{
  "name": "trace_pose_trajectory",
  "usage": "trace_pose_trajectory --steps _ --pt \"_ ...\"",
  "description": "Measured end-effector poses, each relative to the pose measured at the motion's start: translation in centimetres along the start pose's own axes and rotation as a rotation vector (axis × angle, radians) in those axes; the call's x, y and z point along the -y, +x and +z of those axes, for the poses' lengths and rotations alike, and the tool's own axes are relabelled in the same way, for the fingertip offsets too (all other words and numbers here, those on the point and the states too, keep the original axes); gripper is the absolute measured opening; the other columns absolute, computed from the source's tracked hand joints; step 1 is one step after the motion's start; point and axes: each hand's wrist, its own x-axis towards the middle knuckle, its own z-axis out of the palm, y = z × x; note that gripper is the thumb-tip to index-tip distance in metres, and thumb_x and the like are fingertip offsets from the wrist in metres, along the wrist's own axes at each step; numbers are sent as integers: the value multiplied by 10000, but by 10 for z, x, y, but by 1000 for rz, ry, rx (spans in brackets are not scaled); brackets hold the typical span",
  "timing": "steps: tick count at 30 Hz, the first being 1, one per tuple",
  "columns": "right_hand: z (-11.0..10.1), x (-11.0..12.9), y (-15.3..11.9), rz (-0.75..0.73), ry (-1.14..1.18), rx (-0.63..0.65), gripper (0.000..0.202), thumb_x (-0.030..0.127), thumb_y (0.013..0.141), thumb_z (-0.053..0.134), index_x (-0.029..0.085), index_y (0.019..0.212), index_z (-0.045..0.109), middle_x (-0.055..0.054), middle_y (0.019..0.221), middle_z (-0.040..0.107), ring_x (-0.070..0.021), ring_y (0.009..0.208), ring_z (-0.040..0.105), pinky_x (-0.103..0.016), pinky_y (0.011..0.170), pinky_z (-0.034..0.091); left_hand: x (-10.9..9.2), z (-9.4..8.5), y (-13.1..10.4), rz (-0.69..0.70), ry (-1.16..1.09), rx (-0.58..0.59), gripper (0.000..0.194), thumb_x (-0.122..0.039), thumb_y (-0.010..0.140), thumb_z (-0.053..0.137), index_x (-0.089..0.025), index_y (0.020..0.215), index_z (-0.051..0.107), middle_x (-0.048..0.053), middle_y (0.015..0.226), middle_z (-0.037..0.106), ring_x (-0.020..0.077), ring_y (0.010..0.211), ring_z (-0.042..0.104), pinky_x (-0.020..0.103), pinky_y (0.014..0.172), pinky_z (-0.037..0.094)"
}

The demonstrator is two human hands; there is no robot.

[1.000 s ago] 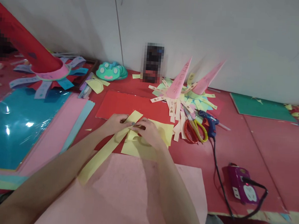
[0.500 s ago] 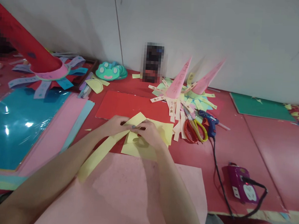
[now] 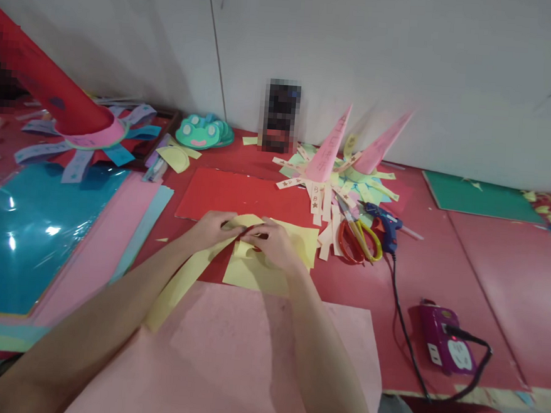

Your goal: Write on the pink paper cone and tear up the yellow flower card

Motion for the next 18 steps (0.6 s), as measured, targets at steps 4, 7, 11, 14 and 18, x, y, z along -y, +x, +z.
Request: trace_pose_trajectory --steps 4,7,11,14,18 --pt "-1 1 -1 -11 25 4 70 301 746 652 258 704 688 16 808 573 -99 688 553 -249 655 445 0 -2 0 -45 -47 -57 408 -462 767 500 -192 554 280 -59 536 256 83 506 261 231 486 198" --pt "-1 1 -2 -12 -3 9 74 321 751 646 271 720 691 21 796 574 -106 711 558 -257 684 448 0 -1 0 -102 -138 -105 422 -491 805 434 -197 560 256 -54 540 234 86 502 251 234 474 195" --pt "-1 0 -2 -17 3 25 91 344 765 627 284 781 693 19 828 587 -108 747 568 -260 706 453 -2 -1 1 -139 -213 -152 424 -493 815 409 -200 565 231 -51 545 210 86 498 243 239 469 193" --pt "-1 -1 -3 -28 31 32 91 339 766 625 271 785 682 17 848 591 -105 752 574 -248 686 456 -2 -1 2 -144 -240 -183 431 -495 805 423 -199 559 229 -52 543 203 82 494 229 239 465 188" --pt "0 1 -3 -52 23 1 90 342 755 633 260 745 668 20 803 592 -105 702 569 -251 675 462 0 0 3 -180 -344 -249 431 -518 792 439 -196 557 273 -51 534 215 78 479 230 237 450 185"
